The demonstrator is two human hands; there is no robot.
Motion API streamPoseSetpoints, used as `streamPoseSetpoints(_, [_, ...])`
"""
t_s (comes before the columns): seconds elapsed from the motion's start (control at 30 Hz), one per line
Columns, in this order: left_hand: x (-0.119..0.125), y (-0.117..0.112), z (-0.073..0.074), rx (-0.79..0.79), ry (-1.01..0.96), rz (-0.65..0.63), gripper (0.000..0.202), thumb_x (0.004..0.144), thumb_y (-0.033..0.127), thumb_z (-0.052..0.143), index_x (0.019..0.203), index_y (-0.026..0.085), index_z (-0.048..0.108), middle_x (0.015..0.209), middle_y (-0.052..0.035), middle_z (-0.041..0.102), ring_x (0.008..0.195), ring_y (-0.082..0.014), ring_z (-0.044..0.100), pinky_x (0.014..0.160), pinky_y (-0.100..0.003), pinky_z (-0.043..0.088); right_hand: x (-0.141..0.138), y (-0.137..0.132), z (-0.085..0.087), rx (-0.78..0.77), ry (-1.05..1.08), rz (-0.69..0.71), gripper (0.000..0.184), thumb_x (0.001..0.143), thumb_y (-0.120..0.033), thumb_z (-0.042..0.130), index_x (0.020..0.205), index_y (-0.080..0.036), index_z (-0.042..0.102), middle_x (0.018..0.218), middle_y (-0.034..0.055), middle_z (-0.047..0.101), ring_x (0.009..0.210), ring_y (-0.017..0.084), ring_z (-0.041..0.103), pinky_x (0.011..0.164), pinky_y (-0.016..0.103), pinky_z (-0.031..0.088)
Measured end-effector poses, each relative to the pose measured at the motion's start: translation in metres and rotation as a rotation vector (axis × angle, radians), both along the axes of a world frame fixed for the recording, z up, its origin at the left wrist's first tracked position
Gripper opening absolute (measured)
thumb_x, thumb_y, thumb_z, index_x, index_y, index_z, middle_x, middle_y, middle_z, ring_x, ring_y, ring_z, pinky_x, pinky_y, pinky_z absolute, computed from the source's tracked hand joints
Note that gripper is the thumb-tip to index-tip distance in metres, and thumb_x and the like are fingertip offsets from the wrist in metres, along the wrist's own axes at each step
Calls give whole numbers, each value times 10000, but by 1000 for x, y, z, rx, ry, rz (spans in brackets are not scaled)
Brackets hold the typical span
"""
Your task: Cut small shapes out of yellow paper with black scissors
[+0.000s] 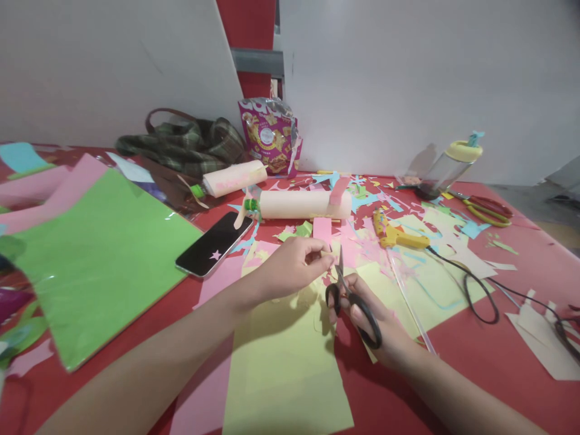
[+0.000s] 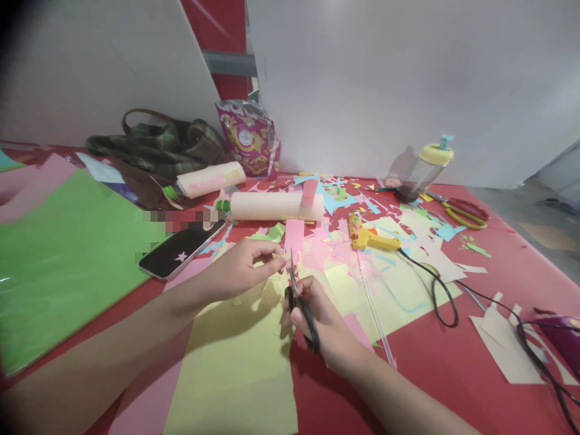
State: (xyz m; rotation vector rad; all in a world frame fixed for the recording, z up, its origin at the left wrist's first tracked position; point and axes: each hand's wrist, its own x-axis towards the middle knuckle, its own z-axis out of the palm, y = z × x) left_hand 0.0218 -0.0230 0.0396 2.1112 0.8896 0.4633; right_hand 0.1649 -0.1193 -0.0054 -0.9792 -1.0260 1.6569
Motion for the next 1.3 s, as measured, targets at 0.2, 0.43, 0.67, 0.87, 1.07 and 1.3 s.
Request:
streamPoseSetpoints(0.2, [0,0,1,3,11,-13,261,778,310,360,623,143,486,571,28,463,535,-80,397,484,-199,275,1,0,-1,1,15,1,287,697,-463,529,796,-242,374,723,-6,459,601,123,439,572,281,375])
streamPoseSetpoints(0.43, [-1,1,2,-1,18,0,255,769,310,369,587,148,440,533,40,402,501,-70,354,462,-192,248,-1,2,1,36,-4,-4,267,716,-442,518,764,-230,362,707,-8,456,601,117,446,575,266,364])
streamPoseSetpoints(0.67, [-2,2,3,-9,39,4,260,762,325,366,599,147,462,526,37,403,495,-75,355,451,-195,234,0,1,0,9,-24,7,273,725,-441,505,750,-230,332,668,-26,433,537,101,422,507,241,342])
streamPoseSetpoints(0.87, [-3,3,7,6,66,-17,272,759,317,368,554,146,419,515,41,348,484,-70,324,450,-200,221,2,0,-1,0,-27,16,281,715,-443,515,765,-234,335,686,-18,434,526,101,401,481,234,326])
streamPoseSetpoints(1.07, [-3,4,5,13,88,-41,278,757,330,369,559,145,432,542,30,393,498,-74,342,451,-201,218,1,1,1,6,-25,30,293,703,-458,521,747,-233,337,645,-31,403,514,100,374,468,227,307])
streamPoseSetpoints(1.3, [-4,5,4,6,101,-49,277,757,333,361,566,145,430,543,26,391,499,-78,338,455,-201,217,0,2,-1,11,-34,22,280,714,-438,521,740,-235,329,593,-60,369,444,77,336,474,234,311])
